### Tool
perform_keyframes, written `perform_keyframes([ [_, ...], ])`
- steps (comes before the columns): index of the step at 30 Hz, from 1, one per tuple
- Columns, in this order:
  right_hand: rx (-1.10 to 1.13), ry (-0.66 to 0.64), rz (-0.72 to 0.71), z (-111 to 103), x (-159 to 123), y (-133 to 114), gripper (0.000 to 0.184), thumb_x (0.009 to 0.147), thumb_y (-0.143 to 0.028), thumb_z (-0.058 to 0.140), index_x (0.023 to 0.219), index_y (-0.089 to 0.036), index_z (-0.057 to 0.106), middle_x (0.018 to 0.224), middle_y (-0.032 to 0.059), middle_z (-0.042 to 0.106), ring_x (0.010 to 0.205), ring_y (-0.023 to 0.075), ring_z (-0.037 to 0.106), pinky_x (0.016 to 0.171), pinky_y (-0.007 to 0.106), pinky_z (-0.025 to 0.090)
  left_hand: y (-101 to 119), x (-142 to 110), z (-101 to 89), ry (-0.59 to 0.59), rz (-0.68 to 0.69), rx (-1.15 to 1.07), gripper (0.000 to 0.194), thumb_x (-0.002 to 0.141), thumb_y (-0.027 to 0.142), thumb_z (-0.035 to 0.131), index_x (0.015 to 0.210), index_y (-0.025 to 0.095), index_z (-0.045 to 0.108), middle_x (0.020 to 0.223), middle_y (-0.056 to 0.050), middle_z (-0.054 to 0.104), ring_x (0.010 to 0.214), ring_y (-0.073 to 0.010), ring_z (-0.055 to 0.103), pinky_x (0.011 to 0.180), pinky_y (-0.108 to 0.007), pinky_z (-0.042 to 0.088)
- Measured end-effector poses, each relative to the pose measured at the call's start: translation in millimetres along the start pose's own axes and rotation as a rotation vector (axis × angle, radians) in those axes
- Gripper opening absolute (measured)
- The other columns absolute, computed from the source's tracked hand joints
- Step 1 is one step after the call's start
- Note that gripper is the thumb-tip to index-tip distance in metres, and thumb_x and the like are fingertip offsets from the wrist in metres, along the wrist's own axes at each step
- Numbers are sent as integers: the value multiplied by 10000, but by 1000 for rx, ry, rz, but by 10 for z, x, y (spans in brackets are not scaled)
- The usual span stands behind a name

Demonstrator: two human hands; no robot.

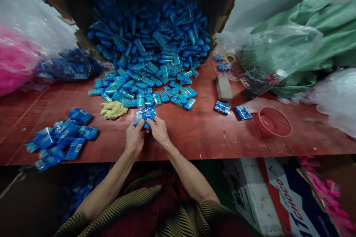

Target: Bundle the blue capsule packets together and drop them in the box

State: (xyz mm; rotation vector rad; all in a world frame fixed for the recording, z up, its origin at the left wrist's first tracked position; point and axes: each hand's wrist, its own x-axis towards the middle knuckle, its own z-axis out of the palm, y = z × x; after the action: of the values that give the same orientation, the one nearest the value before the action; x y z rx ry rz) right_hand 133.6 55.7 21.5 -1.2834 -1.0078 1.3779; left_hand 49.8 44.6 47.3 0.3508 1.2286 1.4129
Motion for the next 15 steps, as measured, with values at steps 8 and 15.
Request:
perform_keyframes([
  [8, -42, -14, -43, 35, -75, -31, 280, 811, -431, 481, 663, -194, 469, 527, -48, 515, 459, 92, 503, 448, 203, 402, 34, -35, 31, -13, -85, -40, 329, 468, 293, 796, 619, 140, 547, 486, 65, 510, 407, -48, 426, 407, -192, 330],
  [15, -81, -65, -82, -109, -147, -125, 340, 811, -459, 493, 604, -191, 457, 523, -58, 434, 471, 75, 410, 463, 198, 335, 126, -94, -105, -225, -183, 52, 368, 494, 319, 821, 719, 119, 609, 574, 8, 596, 436, -75, 480, 407, -205, 344],
])
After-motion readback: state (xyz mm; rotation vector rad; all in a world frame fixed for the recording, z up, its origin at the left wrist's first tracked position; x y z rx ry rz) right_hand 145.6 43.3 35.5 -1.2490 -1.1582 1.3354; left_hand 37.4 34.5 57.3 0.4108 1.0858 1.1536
